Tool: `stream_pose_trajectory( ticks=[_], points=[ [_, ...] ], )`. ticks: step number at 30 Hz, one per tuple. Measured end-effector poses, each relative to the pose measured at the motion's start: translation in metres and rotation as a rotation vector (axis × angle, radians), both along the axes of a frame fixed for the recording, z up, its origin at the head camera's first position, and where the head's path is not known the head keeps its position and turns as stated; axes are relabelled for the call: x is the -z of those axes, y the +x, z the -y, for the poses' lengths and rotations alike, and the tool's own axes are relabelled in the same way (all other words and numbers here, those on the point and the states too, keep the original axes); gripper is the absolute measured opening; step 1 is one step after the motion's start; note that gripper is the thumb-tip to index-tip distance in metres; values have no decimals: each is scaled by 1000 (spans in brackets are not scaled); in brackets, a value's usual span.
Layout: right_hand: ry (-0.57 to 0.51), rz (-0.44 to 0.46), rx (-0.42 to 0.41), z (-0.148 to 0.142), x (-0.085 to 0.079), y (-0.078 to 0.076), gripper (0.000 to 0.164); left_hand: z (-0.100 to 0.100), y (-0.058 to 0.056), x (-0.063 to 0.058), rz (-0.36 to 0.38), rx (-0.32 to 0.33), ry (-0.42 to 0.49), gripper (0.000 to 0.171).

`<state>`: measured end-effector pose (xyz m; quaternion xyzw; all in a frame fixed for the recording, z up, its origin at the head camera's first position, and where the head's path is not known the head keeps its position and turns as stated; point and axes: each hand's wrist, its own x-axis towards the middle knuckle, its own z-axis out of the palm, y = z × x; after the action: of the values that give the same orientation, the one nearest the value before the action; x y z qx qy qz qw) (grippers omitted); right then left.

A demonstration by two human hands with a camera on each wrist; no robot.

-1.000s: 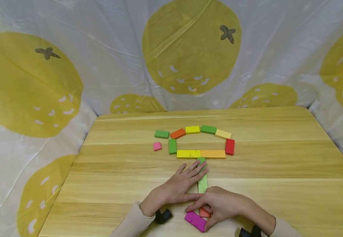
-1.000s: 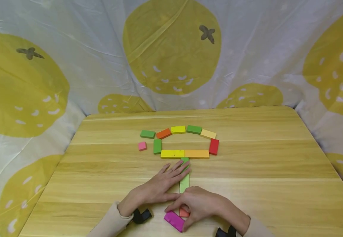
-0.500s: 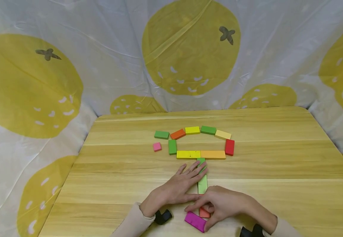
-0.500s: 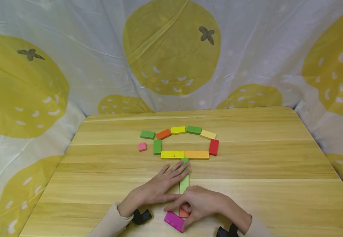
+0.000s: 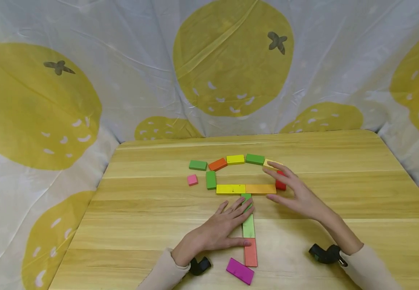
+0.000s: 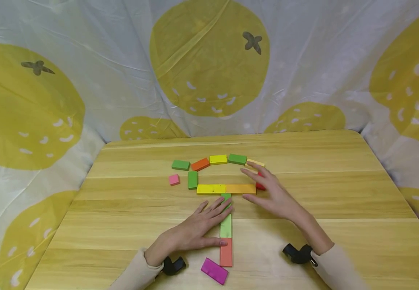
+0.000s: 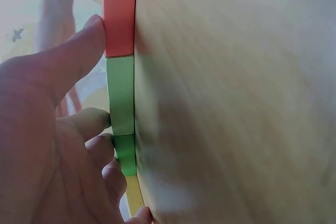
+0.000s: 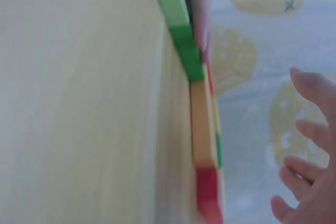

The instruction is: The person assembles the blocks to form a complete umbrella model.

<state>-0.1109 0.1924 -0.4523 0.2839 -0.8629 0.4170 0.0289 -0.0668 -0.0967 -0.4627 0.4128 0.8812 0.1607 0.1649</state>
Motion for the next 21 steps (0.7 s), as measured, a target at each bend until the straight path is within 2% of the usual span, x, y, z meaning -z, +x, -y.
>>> stream_pose_trajectory(
  ticks=[3, 6, 10, 14, 18, 21],
  points=[
    [27, 53, 57, -11, 7, -9, 80, 0, 0, 1, 5, -3, -1, 88],
    [67, 97, 59, -15, 14, -12, 84, 0, 1, 1, 3, -4, -4, 88],
    [130, 67, 29, -11, 23, -12, 83, 0, 0, 2, 2, -3, -10, 88],
    [150, 30, 61, -11, 30, -13, 78, -1, 0, 1, 1, 1, -16, 88],
    [126, 61, 103, -18, 37, -18, 75, -2, 0, 0, -7, 0, -19, 87],
    [126, 81, 97, -22, 43, -21, 74, -1, 1, 0, -9, -3, -21, 87]
  ],
)
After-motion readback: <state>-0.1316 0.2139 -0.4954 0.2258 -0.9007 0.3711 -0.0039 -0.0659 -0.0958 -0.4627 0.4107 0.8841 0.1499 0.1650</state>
